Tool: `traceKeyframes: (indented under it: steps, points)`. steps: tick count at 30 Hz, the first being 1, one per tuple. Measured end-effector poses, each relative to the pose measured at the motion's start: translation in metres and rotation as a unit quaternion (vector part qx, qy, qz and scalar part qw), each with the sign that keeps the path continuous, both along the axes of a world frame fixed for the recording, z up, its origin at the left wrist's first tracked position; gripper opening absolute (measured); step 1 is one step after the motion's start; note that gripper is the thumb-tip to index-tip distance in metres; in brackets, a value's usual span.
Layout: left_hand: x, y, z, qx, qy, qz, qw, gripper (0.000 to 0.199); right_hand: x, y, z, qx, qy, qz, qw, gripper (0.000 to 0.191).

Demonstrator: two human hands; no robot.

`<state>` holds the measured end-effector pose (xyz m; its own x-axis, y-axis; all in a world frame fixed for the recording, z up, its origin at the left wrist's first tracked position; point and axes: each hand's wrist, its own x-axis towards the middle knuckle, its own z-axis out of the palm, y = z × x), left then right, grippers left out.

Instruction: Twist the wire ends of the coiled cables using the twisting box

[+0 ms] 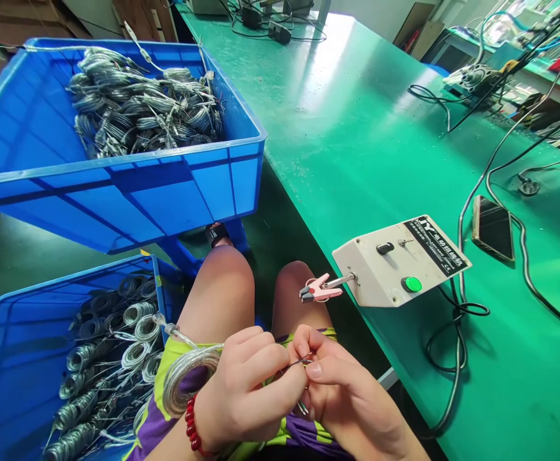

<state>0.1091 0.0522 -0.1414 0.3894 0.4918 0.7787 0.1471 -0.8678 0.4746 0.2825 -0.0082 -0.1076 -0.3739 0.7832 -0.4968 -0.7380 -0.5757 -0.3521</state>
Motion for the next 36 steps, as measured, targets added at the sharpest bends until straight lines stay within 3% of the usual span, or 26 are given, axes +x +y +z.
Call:
traceKeyframes:
  steps: [9, 25, 30, 33, 36]
  points:
    - [-0.001, 0.000, 0.001, 0.000, 0.010, 0.001, 1.000, 0.031, 0.006, 0.000, -0.002, -0.006, 0.003, 0.018, 1.000, 0.027]
    - [-0.001, 0.002, 0.003, -0.016, 0.001, 0.003, 1.000, 0.029, 0.006, 0.004, 0.000, 0.027, -0.042, 0.040, 0.998, 0.045]
    - [-0.002, 0.003, 0.007, -0.055, 0.015, -0.018, 0.998, 0.024, 0.005, 0.000, -0.003, 0.084, -0.062, 0.000, 0.995, 0.041]
    - [-0.002, 0.002, 0.006, -0.054, 0.004, -0.004, 0.999, 0.027, 0.001, -0.006, -0.001, 0.145, -0.146, -0.023, 0.978, 0.032]
    - [-0.002, -0.001, 0.003, -0.071, 0.001, 0.011, 0.997, 0.025, -0.008, -0.012, -0.002, 0.229, -0.327, -0.053, 0.915, 0.016]
